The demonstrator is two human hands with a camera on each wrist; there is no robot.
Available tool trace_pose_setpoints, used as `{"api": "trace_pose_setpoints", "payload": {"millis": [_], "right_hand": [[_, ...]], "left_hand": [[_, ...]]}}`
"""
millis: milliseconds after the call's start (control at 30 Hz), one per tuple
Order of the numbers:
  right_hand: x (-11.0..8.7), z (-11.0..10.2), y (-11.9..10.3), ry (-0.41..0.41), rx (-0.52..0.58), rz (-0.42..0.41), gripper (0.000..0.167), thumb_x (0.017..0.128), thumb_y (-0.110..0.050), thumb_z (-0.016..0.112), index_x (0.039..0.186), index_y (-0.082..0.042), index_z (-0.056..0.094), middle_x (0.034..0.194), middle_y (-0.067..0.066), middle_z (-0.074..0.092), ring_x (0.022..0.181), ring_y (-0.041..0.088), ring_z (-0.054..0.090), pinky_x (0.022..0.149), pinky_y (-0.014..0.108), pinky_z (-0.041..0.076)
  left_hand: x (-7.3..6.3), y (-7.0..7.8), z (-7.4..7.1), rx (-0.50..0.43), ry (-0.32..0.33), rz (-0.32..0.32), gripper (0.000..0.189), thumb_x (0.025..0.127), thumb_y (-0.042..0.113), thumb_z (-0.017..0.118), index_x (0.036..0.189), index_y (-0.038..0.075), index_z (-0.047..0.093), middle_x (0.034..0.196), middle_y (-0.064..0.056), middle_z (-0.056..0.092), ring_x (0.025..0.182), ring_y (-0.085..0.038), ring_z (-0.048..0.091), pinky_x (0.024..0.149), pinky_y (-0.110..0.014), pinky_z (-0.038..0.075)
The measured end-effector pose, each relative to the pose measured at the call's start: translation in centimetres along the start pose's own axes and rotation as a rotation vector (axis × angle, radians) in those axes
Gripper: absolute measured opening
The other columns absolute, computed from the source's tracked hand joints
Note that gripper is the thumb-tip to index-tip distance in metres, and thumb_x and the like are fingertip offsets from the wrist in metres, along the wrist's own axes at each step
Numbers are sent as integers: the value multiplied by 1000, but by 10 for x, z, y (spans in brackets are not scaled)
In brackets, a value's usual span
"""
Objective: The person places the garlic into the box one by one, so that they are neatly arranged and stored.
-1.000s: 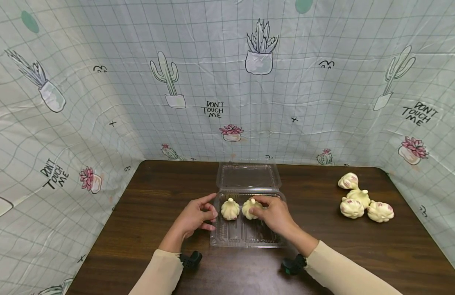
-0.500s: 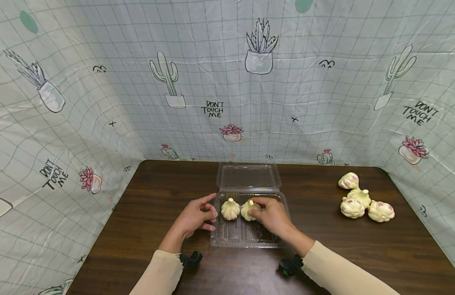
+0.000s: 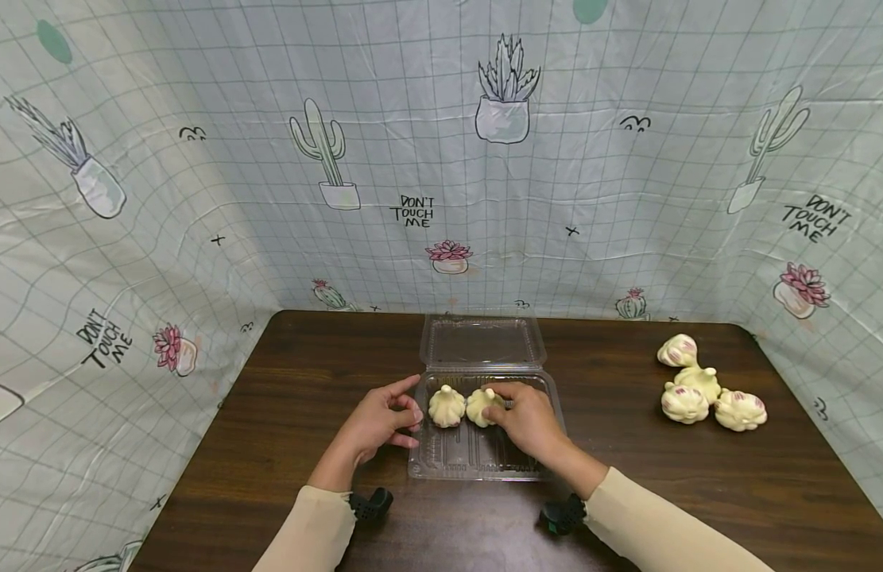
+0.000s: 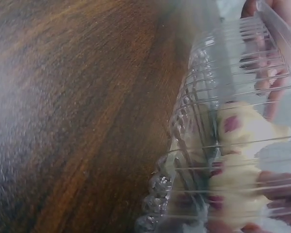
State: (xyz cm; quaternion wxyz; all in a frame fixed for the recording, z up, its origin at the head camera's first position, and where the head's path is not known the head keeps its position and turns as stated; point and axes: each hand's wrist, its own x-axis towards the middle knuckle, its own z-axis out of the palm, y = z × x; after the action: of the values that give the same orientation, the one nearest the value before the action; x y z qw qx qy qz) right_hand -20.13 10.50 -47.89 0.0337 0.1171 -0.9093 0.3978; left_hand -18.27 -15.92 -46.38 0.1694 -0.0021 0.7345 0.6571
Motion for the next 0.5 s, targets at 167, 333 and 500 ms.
{"api": "trace_pose_setpoints", "payload": {"millis": [167, 333, 500], "right_hand": [[0, -2, -2, -6, -10, 12, 43, 87, -14, 86, 129, -8, 76, 123, 16, 75, 114, 32, 70, 94, 53, 59], [-1, -5, -4, 10, -42, -15, 49, 87, -17, 87, 132, -5, 72, 127, 18, 73, 117, 37, 68, 97, 56, 57], [-2, -12, -6, 29, -53, -13, 49, 90, -26, 84, 133, -7, 72, 130, 15, 70, 118, 37, 65, 98, 57, 55]], "left_hand": [[0, 0, 0, 0, -1, 2, 69, 101, -7, 62, 164, 9, 40, 106, -13, 58, 83, -22, 64, 65, -35, 67], [0, -1, 0, -4, 1, 2, 69, 101, -7, 63, 164, 9, 40, 106, -13, 58, 82, -21, 63, 65, -35, 67], [-1, 0, 0, -4, -1, 5, 69, 101, -7, 63, 164, 9, 39, 106, -13, 57, 81, -20, 63, 65, -35, 67]]}}
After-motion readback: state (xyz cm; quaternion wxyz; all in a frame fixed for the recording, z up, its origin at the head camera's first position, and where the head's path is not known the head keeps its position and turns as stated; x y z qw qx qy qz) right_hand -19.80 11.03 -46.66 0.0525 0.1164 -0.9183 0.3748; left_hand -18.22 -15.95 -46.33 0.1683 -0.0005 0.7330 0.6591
